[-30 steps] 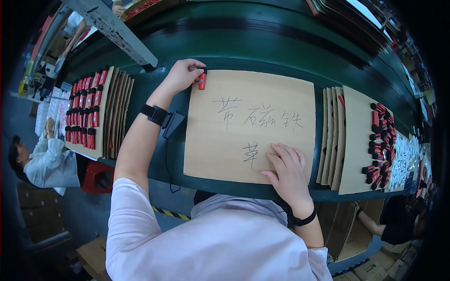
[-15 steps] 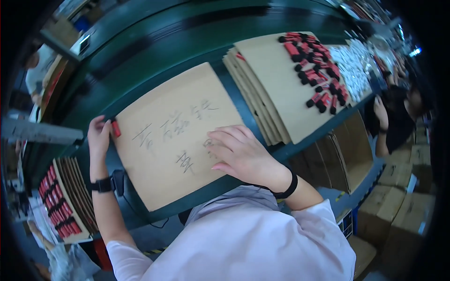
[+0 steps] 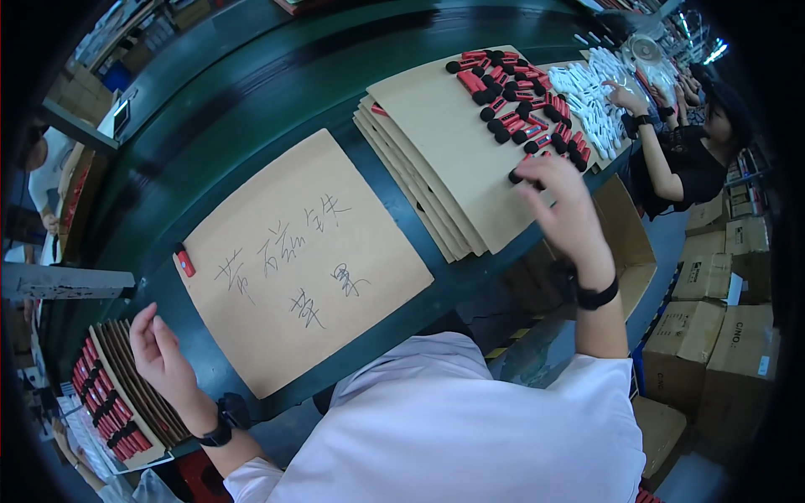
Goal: Assembling small electronic components and placing them systematically into an assembly tray.
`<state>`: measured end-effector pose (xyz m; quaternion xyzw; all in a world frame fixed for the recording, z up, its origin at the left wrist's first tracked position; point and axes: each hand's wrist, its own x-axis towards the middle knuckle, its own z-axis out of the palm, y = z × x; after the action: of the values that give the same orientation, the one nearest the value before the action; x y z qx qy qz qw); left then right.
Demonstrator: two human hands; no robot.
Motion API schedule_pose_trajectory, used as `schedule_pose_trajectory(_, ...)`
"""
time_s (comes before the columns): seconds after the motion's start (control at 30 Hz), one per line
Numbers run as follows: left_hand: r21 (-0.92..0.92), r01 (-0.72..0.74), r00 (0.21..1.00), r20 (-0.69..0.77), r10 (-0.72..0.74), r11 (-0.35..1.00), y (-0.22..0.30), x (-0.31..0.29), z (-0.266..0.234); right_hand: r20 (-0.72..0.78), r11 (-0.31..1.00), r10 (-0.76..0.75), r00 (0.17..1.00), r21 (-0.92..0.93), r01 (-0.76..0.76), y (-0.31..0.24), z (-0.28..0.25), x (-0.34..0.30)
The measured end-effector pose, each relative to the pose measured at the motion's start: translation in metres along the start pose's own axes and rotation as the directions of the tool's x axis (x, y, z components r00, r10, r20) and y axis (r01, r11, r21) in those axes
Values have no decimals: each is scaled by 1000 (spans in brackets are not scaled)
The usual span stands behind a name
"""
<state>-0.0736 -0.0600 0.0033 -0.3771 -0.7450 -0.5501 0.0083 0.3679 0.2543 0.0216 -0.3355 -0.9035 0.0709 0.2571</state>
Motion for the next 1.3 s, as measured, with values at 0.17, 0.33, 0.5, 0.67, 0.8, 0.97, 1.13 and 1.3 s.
schedule_pose_trajectory(0.17, -3, 40, 998, -47, -40, 999, 15, -26, -4, 64, 995, 74, 995, -75, -69, 36, -11, 18)
schedule_pose_trajectory(0.33, -59, 77, 993, -91, -82, 995, 22, -45, 7, 235, 983, 56, 970, -182, -13, 35, -5, 30)
schedule_pose_trajectory(0.5, -49, 64, 997, -27, -66, 997, 37, -56, 22, 115, 991, -131, 985, -23, 135, 1, 11, 42)
schedule_pose_trajectory(0.67, -112, 61, 991, 123, -47, 992, 68, -70, 43, 73, 843, -324, 943, 475, 253, -88, 38, 44)
schedule_pose_trajectory(0.8, -134, -278, 868, 390, 309, 951, 96, -54, 73, 42, 647, -413, 910, 717, 261, -137, 52, 36)
schedule_pose_trajectory(0.97, -189, -312, 834, 415, 364, 931, 99, -55, 84, 51, 486, -407, 912, 858, 169, -172, 69, 27)
schedule_pose_trajectory(1.13, -225, -274, 848, 402, 345, 935, 90, -59, 74, 14, 422, -346, 938, 895, 143, -172, 86, 14)
schedule_pose_trajectory(1.3, -256, -223, 831, 455, 320, 941, 90, -61, 72, -1, 435, -342, 940, 886, 160, -174, 92, 10)
